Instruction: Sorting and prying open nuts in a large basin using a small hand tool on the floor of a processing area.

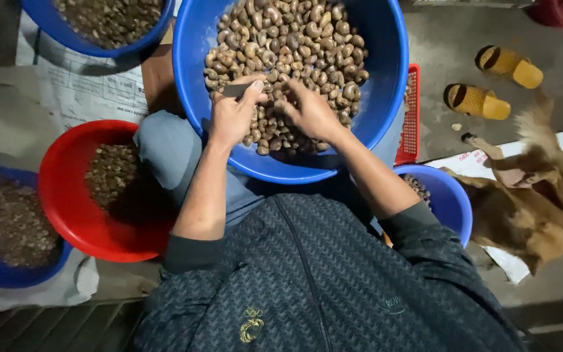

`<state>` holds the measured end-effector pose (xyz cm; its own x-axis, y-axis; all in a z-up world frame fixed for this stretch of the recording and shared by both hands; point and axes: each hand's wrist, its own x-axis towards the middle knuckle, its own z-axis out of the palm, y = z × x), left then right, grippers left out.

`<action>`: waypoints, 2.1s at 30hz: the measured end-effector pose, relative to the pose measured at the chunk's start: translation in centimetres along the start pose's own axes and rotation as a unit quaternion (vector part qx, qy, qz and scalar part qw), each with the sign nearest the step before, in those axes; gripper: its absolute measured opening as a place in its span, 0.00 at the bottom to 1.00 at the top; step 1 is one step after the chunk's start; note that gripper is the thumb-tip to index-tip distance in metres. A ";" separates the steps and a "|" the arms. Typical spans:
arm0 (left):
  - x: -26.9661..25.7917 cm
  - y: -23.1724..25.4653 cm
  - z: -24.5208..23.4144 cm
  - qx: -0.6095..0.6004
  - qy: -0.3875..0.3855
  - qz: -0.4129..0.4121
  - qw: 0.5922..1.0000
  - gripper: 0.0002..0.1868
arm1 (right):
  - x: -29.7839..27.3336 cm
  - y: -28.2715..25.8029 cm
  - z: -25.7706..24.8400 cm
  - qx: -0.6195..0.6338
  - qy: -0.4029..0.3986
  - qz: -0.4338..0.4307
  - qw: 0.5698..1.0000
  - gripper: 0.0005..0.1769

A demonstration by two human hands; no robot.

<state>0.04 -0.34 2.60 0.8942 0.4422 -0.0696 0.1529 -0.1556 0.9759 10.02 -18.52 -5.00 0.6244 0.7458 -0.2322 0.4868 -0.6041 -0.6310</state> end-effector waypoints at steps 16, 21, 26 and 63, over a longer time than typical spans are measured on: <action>0.7 -2.2 0.2 -0.120 -0.046 0.030 0.991 0.11 | 0.6 -5.6 -4.0 0.561 -0.036 0.006 0.827 0.25; 0.8 -2.8 0.1 -0.183 -0.035 0.067 0.980 0.12 | 0.7 -5.4 -4.1 0.585 -0.034 0.000 0.810 0.29; 1.0 -2.1 0.0 -0.097 -0.025 0.121 0.988 0.10 | 0.8 -5.3 -4.2 0.619 -0.043 0.021 0.784 0.25; 1.0 -2.3 0.4 -0.059 -0.034 0.122 0.990 0.09 | 0.2 -5.3 -2.2 0.175 0.112 -0.074 0.975 0.28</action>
<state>0.77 0.12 0.18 0.9254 0.3426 0.1620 -0.1183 -0.1449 0.9823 8.92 -15.75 -0.09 0.6998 0.7140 0.0226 0.3674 -0.3327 -0.8685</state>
